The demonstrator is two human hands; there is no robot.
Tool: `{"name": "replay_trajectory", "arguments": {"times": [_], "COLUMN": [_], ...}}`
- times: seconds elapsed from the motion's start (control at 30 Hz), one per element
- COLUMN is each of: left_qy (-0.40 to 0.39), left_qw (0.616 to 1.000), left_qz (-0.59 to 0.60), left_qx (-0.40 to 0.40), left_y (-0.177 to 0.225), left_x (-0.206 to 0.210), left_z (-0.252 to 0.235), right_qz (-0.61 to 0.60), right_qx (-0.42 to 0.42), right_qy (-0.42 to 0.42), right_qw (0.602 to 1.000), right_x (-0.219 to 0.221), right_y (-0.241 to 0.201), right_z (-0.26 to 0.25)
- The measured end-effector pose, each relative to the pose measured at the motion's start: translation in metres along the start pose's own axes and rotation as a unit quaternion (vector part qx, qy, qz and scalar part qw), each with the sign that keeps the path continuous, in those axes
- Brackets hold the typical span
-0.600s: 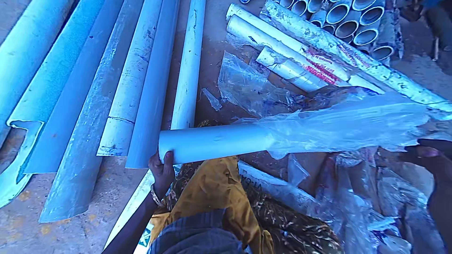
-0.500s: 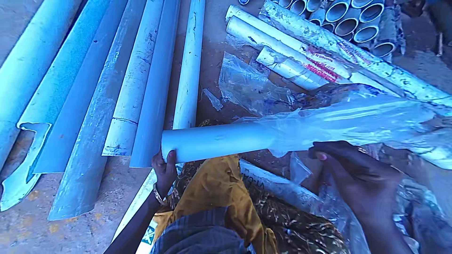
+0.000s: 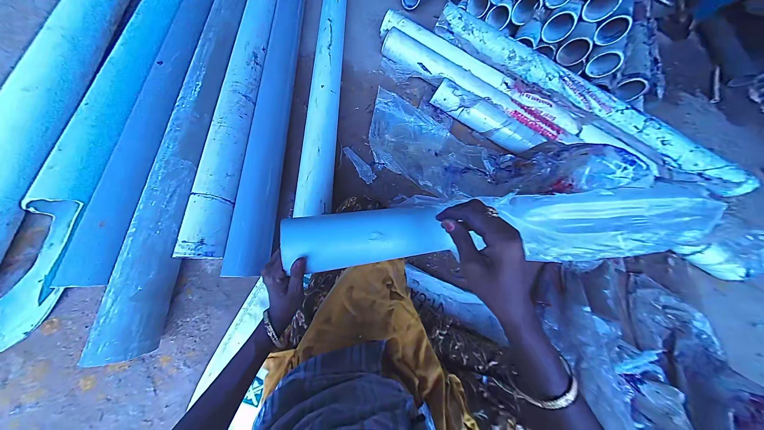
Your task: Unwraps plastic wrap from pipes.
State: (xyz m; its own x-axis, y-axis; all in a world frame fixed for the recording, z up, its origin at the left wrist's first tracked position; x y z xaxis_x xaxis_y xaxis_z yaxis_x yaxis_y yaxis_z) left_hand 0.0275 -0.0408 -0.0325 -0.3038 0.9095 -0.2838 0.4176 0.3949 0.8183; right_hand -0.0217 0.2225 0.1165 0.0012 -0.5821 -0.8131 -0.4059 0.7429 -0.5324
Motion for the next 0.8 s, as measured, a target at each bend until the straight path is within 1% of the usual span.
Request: {"name": "replay_trajectory", "arguments": {"times": [0.07, 0.1, 0.13, 0.2, 0.23, 0.27, 0.33, 0.37, 0.43, 0.5, 0.57, 0.6, 0.63, 0.67, 0.7, 0.73, 0.77, 0.8], "left_qy": [0.006, 0.007, 0.005, 0.003, 0.002, 0.0, -0.008, -0.01, -0.026, -0.061, -0.096, -0.11, -0.123, -0.138, -0.153, -0.167, -0.184, -0.198], "left_qw": [1.0, 1.0, 0.999, 0.999, 0.999, 1.0, 1.0, 1.0, 1.0, 0.998, 0.995, 0.994, 0.992, 0.99, 0.988, 0.986, 0.983, 0.98], "left_qz": [-0.008, -0.017, -0.029, -0.039, -0.036, -0.031, -0.024, -0.022, -0.013, 0.003, 0.003, -0.004, -0.007, -0.005, -0.001, 0.0, -0.002, -0.008], "left_qx": [-0.005, -0.01, -0.013, -0.008, -0.005, -0.002, -0.001, -0.001, -0.008, -0.015, -0.011, -0.006, 0.0, 0.007, 0.015, 0.022, 0.028, 0.032], "left_y": [0.0, 0.001, 0.003, 0.005, 0.005, 0.004, 0.003, 0.003, 0.003, 0.003, 0.004, 0.004, 0.005, 0.005, 0.005, 0.006, 0.006, 0.006], "left_x": [0.0, 0.001, 0.001, 0.0, -0.001, -0.001, -0.002, -0.002, -0.003, -0.003, -0.004, -0.005, -0.005, -0.006, -0.007, -0.007, -0.006, -0.005], "left_z": [-0.001, -0.002, -0.002, -0.002, -0.001, -0.001, 0.002, 0.003, 0.006, 0.01, 0.014, 0.016, 0.019, 0.022, 0.025, 0.028, 0.03, 0.032], "right_qz": [0.01, 0.024, 0.039, 0.09, 0.084, 0.051, -0.025, -0.054, -0.089, -0.123, -0.151, -0.14, -0.087, 0.012, 0.12, 0.177, 0.198, 0.212], "right_qx": [0.004, 0.016, 0.028, 0.005, -0.004, -0.003, 0.006, 0.009, 0.011, 0.03, 0.062, 0.094, 0.148, 0.232, 0.323, 0.385, 0.4, 0.369], "right_qy": [-0.072, -0.097, -0.104, -0.039, -0.018, -0.011, 0.01, 0.033, 0.098, 0.163, 0.224, 0.25, 0.27, 0.275, 0.245, 0.214, 0.211, 0.244], "right_qw": [0.997, 0.995, 0.993, 0.995, 0.996, 0.999, 1.0, 0.998, 0.991, 0.978, 0.961, 0.954, 0.947, 0.933, 0.906, 0.88, 0.869, 0.872], "right_x": [0.031, 0.052, 0.071, 0.09, 0.091, 0.088, 0.064, 0.041, -0.019, -0.083, -0.135, -0.154, -0.169, -0.179, -0.184, -0.185, -0.185, -0.183], "right_y": [-0.003, -0.005, -0.007, -0.014, -0.017, -0.018, -0.017, -0.017, -0.013, 0.004, 0.041, 0.065, 0.09, 0.112, 0.128, 0.136, 0.135, 0.123], "right_z": [0.002, 0.003, 0.002, 0.0, -0.001, -0.003, -0.003, -0.001, 0.012, 0.042, 0.083, 0.107, 0.132, 0.158, 0.178, 0.191, 0.198, 0.197]}}
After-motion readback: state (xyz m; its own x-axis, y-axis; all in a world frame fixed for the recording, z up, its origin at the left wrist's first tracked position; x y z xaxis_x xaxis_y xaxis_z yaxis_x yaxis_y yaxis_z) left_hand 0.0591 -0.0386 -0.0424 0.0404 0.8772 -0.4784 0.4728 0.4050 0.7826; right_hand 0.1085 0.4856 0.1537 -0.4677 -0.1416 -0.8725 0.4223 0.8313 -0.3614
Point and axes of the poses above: each hand's wrist, its own z-axis away from the middle knuckle, its own x-axis out of the palm, y = z × x, the point moved 10 cm from there along -z, towards the middle knuckle, and after that the axes turned 12 degrees about -y, right-handed, at the moved point
